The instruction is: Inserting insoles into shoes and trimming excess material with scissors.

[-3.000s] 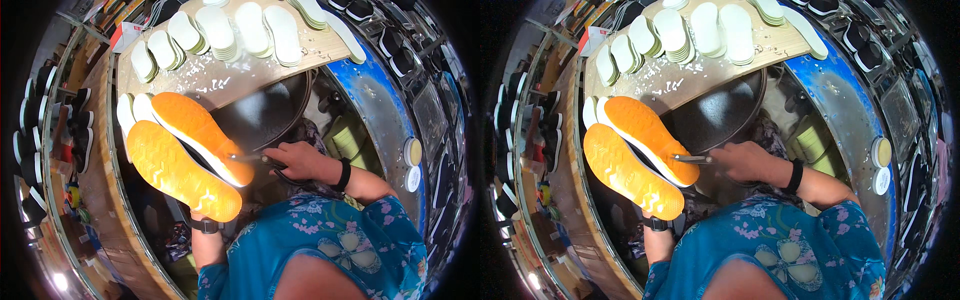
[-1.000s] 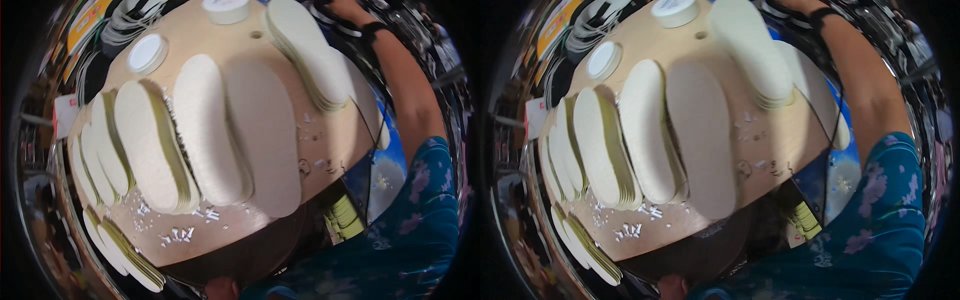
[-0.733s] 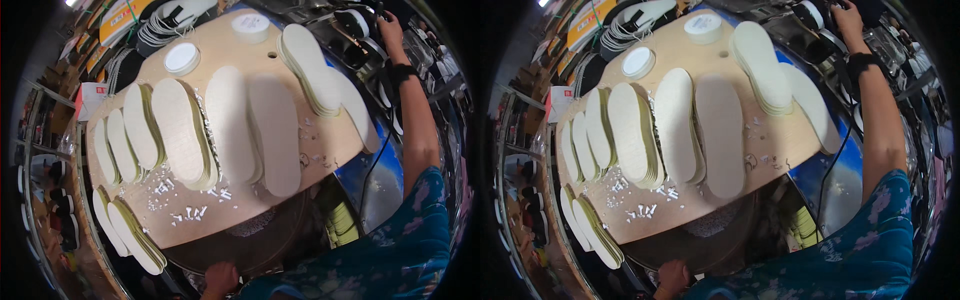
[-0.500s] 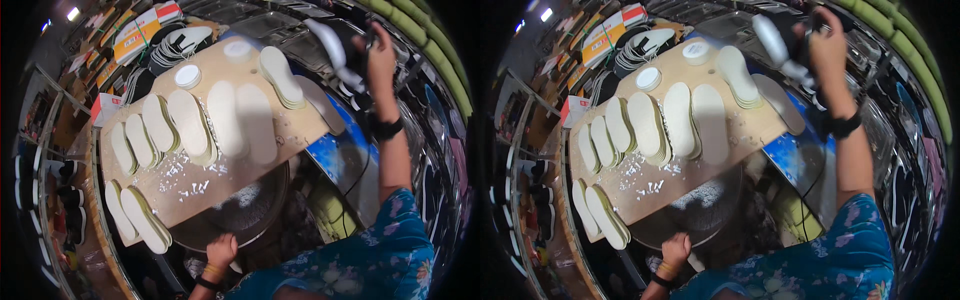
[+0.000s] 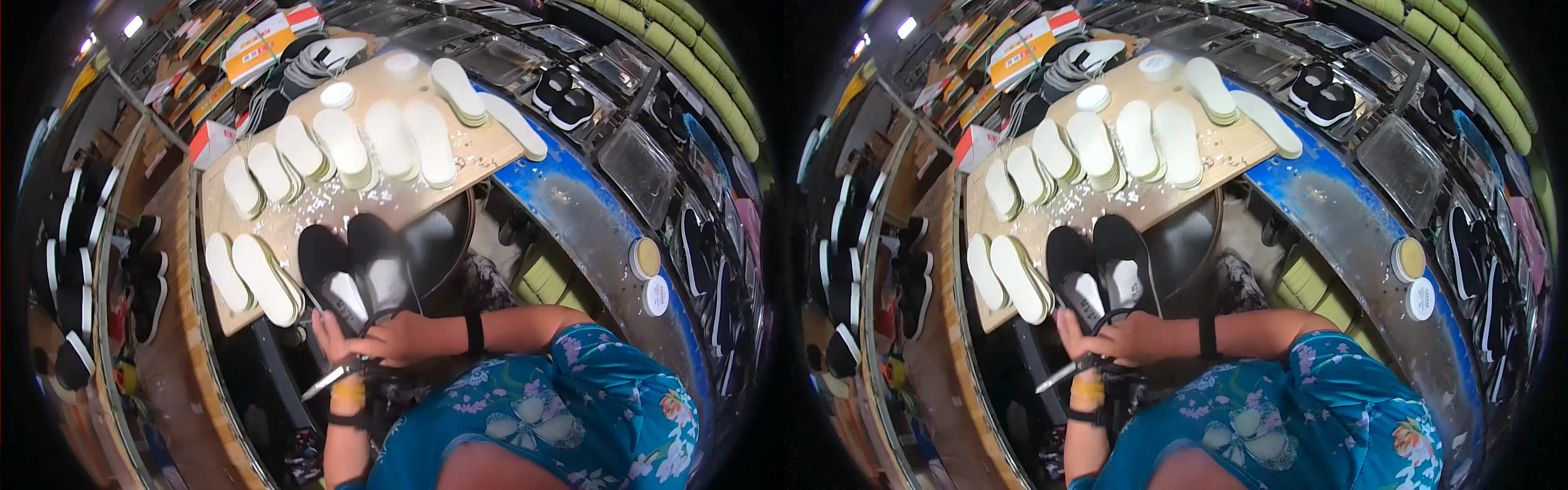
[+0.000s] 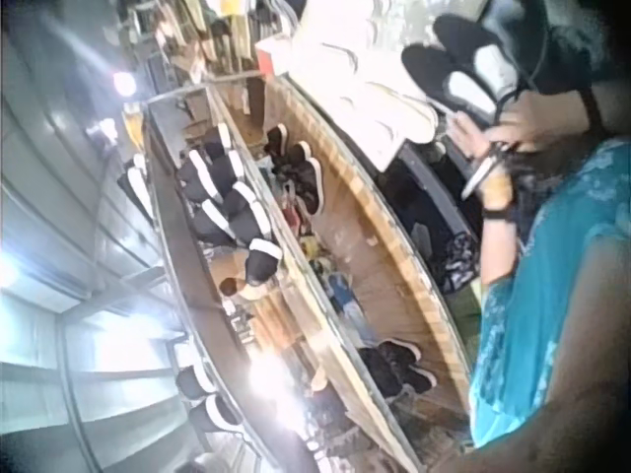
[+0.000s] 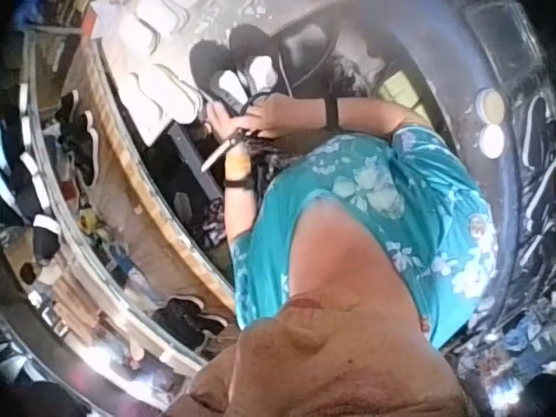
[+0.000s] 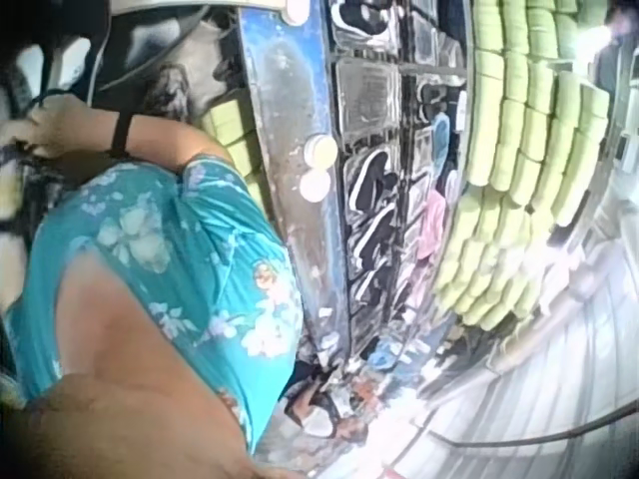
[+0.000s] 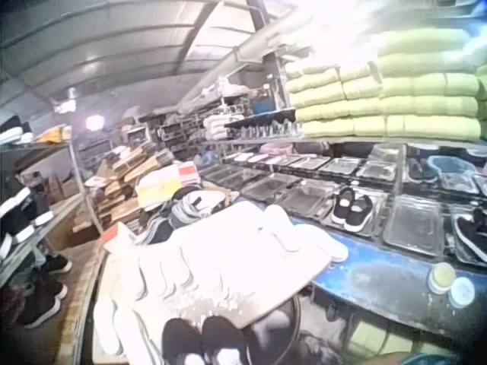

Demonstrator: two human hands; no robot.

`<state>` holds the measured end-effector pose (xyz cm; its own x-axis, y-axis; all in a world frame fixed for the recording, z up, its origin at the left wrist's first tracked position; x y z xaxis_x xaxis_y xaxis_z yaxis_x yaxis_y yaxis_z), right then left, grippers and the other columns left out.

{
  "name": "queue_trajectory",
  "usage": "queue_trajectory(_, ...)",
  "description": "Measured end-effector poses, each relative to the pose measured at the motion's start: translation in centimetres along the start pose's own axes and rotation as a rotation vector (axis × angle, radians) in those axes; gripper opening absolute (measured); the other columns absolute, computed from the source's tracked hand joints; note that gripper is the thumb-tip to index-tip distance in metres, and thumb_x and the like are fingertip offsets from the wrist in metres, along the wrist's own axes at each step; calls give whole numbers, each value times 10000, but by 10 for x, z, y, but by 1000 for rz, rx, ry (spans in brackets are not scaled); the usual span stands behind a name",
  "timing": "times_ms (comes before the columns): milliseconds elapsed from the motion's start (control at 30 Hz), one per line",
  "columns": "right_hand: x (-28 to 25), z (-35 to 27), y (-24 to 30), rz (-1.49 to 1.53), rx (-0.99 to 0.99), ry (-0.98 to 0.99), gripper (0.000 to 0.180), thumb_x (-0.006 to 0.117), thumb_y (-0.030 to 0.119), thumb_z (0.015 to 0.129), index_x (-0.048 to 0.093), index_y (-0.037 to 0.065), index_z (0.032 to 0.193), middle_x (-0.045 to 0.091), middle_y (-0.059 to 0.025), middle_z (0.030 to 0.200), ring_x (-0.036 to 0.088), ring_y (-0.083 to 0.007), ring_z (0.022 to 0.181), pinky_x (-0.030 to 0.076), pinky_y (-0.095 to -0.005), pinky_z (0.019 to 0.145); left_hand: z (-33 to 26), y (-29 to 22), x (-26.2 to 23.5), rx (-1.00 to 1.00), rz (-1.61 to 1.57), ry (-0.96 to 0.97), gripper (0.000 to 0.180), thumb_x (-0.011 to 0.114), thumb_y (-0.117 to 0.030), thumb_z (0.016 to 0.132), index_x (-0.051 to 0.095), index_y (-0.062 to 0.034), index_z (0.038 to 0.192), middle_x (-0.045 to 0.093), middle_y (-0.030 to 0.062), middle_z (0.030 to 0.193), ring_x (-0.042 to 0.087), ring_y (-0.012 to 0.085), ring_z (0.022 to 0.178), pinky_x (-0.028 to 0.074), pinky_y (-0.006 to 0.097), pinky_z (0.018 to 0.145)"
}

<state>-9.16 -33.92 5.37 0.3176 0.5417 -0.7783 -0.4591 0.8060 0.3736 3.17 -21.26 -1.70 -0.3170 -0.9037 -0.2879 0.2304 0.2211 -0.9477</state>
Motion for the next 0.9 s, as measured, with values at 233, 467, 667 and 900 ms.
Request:
queue_trajectory(233,-15,-22,-11,249,302,10,696,701,170,673,406,146,1304,583,-116,958,601,-312,798,512,-375,661,29,-42,-7,284,360,-28,266,610,-172,819,579,16,1005,584,179,938,581,316,838,466,376,729)
queue_trajectory(467,-62,-41,-57,1051,1087,-452,477,735,103,712,500,69,1125,625,-55,727,595,-142,569,467,-259,507,43,-71,57,191,1049,383,462,548,-423,814,615,24,719,606,257,706,602,429,731,502,459,682)
queue_trajectory(667,-74,-88,-97,1202,1188,-272,419,551,66,812,417,57,1209,608,-106,773,574,-139,591,424,-237,475,38,-41,-2,377,613,396,170,506,-97,803,563,27,701,590,200,690,577,345,663,465,376,625)
queue_trajectory(900,-73,-62,-72,521,608,-61,635,754,293,681,497,65,1214,567,-123,1085,543,-284,1024,432,-361,874,8,-95,-61,232,350,565,277,585,-118,768,618,11,1011,655,115,982,620,228,892,455,296,802)
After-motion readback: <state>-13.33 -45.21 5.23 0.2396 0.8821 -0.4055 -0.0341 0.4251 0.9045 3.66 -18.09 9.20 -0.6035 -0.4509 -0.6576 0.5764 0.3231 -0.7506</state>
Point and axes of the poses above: each hand's wrist, its own z-axis towards the middle knuckle, its own x-axis out of the palm, y = z × x, the point moved 2 cm from there along z, towards the middle knuckle
